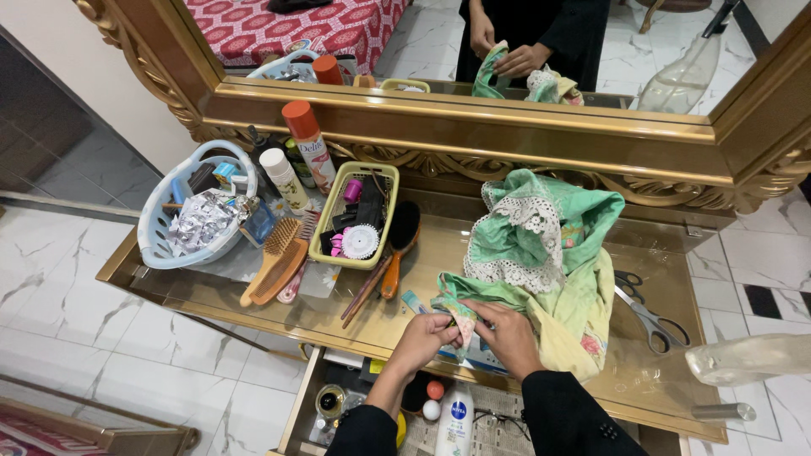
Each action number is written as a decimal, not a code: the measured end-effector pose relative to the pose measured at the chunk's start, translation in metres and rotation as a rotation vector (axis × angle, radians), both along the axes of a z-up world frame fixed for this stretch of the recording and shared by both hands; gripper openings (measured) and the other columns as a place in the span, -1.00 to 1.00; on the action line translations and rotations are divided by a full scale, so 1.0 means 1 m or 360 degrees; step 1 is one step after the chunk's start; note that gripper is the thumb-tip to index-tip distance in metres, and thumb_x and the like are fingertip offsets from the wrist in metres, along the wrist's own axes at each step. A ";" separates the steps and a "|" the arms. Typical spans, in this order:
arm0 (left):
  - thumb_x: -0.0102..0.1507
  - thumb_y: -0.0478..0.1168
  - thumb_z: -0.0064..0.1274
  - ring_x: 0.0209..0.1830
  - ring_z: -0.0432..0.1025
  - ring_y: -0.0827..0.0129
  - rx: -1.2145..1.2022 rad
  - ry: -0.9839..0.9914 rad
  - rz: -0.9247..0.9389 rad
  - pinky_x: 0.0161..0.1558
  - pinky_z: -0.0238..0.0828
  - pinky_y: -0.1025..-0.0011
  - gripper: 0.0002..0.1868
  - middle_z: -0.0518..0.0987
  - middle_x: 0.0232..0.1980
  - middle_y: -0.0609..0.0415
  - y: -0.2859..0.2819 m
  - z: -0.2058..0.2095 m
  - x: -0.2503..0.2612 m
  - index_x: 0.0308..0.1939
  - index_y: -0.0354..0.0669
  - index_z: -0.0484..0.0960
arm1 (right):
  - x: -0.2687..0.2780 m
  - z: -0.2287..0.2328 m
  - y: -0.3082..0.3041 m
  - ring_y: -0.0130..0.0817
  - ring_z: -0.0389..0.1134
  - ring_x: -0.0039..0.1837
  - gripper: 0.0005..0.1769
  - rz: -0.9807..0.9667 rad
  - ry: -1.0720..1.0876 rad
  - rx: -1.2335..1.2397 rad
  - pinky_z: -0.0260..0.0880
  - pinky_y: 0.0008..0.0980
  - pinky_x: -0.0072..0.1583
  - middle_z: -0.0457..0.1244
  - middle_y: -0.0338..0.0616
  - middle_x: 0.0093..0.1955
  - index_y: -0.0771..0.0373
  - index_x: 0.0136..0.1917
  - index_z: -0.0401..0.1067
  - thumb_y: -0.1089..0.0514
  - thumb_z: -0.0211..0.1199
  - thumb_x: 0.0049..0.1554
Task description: The person organizes a cluttered dressing table by wiping a hairbrush with a cloth and placing it in a drawer, then arranging hair ties, clips, and other accessories into a plastic basket and drawer. The person also uses a spray bottle to mist the cloth during the process.
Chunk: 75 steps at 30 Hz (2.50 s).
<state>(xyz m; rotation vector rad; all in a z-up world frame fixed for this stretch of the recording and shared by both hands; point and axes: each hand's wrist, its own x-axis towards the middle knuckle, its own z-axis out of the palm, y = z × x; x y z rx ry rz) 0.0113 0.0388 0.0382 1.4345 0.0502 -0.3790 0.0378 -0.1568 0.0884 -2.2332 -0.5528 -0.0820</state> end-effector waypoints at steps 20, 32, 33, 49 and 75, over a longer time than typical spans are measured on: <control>0.46 -0.16 -0.11 -0.03 0.48 0.54 0.0181 -0.0073 -0.0263 0.13 0.36 0.53 -0.75 0.68 -0.13 0.20 -0.016 0.019 -0.002 -0.03 -0.24 0.62 | 0.013 -0.051 -0.014 -0.15 0.33 -0.32 -0.83 -0.0232 0.0349 0.0004 0.32 -0.25 -0.19 0.34 0.08 -0.33 0.20 -0.03 0.57 0.17 0.31 0.09; 0.44 -0.29 -0.11 -0.17 0.46 0.55 -0.0283 -0.0192 0.0004 0.01 0.37 0.56 -0.81 0.61 -0.22 0.17 -0.035 -0.016 -0.001 -0.07 -0.28 0.62 | 0.030 -0.123 -0.016 -0.55 0.31 -0.29 -0.84 -0.0114 0.1290 0.1212 0.31 -0.53 -0.24 0.37 -0.23 -0.29 0.32 -0.13 0.55 0.22 0.20 0.21; 0.44 -0.30 -0.12 -0.16 0.47 0.55 -0.0308 -0.0222 0.0014 0.01 0.37 0.56 -0.81 0.61 -0.22 0.17 -0.035 -0.018 -0.001 -0.07 -0.28 0.61 | 0.027 -0.121 -0.015 -0.52 0.31 -0.30 -0.88 -0.0168 0.1495 0.1285 0.30 -0.52 -0.25 0.36 -0.21 -0.29 0.30 -0.12 0.54 0.25 0.21 0.20; 0.44 -0.25 -0.09 -0.15 0.49 0.49 0.0118 -0.0298 -0.0284 0.01 0.45 0.47 -0.73 0.67 -0.17 0.10 -0.014 0.008 0.012 0.00 -0.37 0.66 | 0.033 -0.112 -0.029 -0.67 0.31 -0.19 -0.85 0.0010 0.0684 0.0639 0.37 -0.52 -0.13 0.42 -0.24 -0.26 0.42 -0.07 0.56 0.29 0.22 0.18; 0.37 -0.36 -0.03 -0.19 0.52 0.57 -0.0037 -0.0464 0.0284 -0.04 0.45 0.57 -0.82 0.70 -0.24 0.12 -0.034 -0.030 -0.015 -0.09 -0.36 0.68 | -0.001 -0.115 -0.008 -0.48 0.29 -0.11 -0.78 -0.0433 0.2087 0.1489 0.44 -0.37 -0.01 0.31 -0.35 -0.07 0.11 0.10 0.47 0.00 0.22 0.26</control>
